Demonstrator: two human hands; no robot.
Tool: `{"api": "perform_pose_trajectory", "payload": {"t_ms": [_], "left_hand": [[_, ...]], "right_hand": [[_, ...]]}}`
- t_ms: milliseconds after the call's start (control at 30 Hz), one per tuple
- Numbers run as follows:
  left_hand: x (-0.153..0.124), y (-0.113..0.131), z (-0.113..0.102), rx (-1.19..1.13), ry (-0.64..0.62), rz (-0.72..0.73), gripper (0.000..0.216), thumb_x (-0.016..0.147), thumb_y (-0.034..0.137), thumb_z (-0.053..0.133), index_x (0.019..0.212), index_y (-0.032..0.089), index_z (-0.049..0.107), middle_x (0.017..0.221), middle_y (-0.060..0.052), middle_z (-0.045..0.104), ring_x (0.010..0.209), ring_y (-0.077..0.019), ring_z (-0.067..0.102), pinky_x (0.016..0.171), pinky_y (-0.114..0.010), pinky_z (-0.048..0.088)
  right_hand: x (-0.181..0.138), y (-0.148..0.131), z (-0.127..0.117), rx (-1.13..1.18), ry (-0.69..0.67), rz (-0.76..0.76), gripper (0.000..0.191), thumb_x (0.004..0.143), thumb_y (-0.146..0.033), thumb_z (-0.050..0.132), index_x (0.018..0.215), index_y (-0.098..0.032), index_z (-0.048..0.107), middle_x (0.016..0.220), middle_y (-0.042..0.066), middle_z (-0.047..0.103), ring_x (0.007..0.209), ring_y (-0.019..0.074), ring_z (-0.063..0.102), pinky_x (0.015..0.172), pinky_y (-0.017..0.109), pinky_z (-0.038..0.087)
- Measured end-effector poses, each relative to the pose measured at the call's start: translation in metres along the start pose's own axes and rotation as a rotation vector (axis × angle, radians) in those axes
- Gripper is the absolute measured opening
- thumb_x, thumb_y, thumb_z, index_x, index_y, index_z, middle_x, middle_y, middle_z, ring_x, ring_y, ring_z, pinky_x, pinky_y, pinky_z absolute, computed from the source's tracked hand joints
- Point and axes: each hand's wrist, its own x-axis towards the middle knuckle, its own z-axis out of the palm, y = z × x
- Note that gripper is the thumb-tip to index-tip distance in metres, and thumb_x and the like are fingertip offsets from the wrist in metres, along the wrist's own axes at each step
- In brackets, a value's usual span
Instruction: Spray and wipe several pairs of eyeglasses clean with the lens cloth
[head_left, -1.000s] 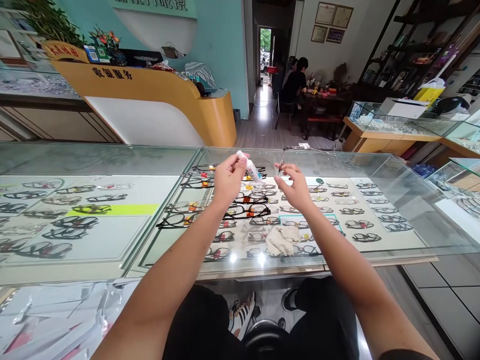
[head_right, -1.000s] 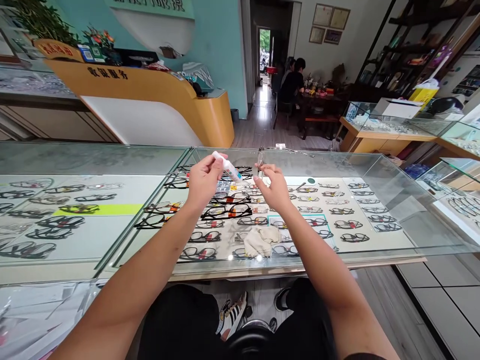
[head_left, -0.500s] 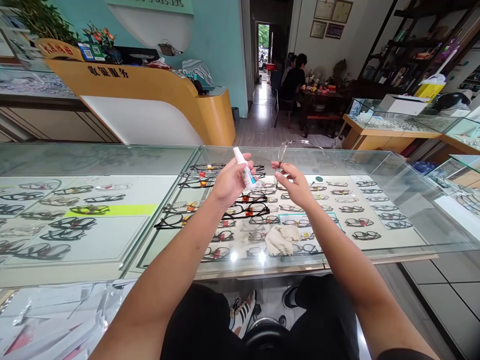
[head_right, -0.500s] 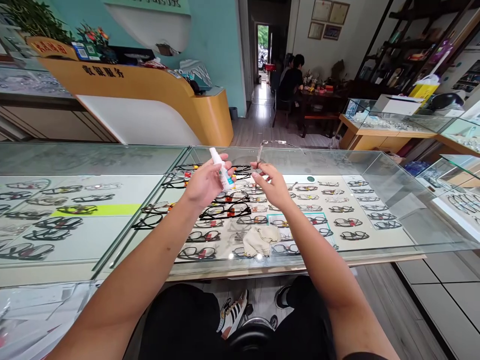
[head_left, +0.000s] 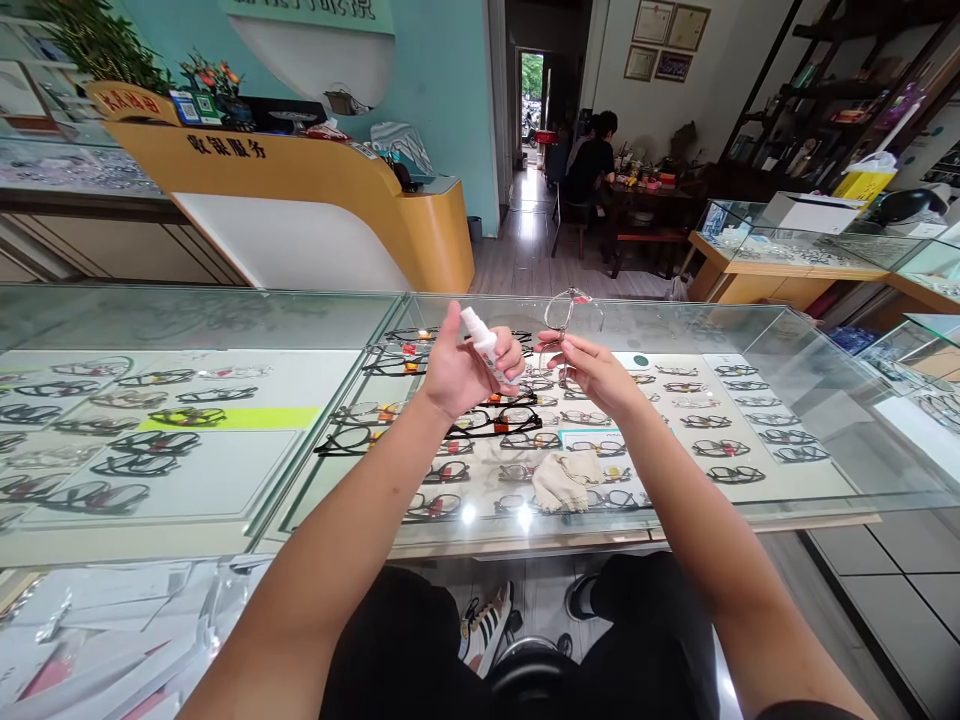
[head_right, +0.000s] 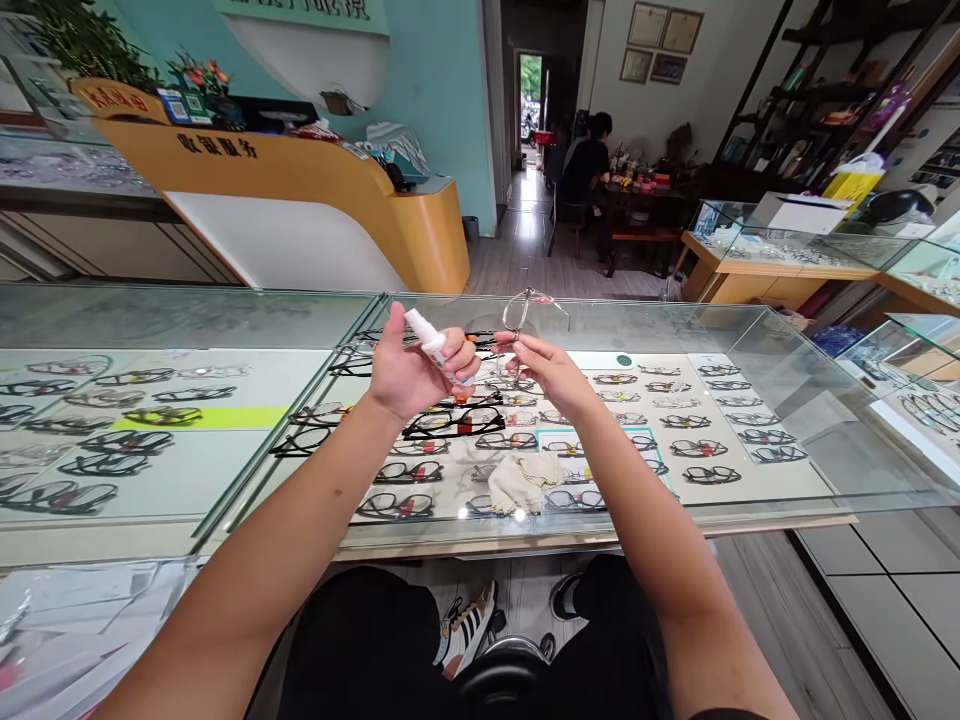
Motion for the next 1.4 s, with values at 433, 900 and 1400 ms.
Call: {"api": "perform_pose_trajectory", "payload": {"t_ms": [433, 900, 1400], "left_hand": [[0.012, -0.015, 0.000, 0.193, 0.316, 0.151, 0.075, 0.081, 0.096, 0.056, 0.072, 0.022, 0.061, 0.076, -0.006, 0.058, 0.067, -0.0184, 0.056, 0.063, -0.034, 0.054], [0.017, -0.030, -0.010, 0.618, 0.348, 0.249, 0.064, 0.095, 0.083, 0.051, 0.074, 0.022, 0.056, 0.076, -0.004, 0.055, 0.070, -0.0192, 0.050, 0.065, -0.033, 0.044], [0.013, -0.033, -0.001, 0.618, 0.276, 0.228, 0.061, 0.096, 0.080, 0.052, 0.076, 0.022, 0.056, 0.076, -0.005, 0.057, 0.071, -0.0197, 0.051, 0.064, -0.033, 0.043]], "right_hand": [[-0.003, 0.001, 0.005, -0.007, -0.129, 0.016, 0.042, 0.099, -0.057, 0.072, 0.131, -0.030, 0.080, 0.131, 0.006, 0.078, 0.104, 0.0195, 0.067, 0.085, 0.032, 0.051], [-0.005, 0.005, 0.010, -0.101, -0.250, -0.012, 0.047, 0.102, -0.060, 0.068, 0.138, -0.031, 0.078, 0.133, 0.005, 0.079, 0.108, 0.0210, 0.067, 0.091, 0.034, 0.051], [-0.002, -0.004, 0.002, 0.046, -0.012, -0.061, 0.042, 0.101, -0.057, 0.067, 0.134, -0.032, 0.078, 0.141, 0.006, 0.076, 0.111, 0.0216, 0.070, 0.088, 0.033, 0.056]]}}
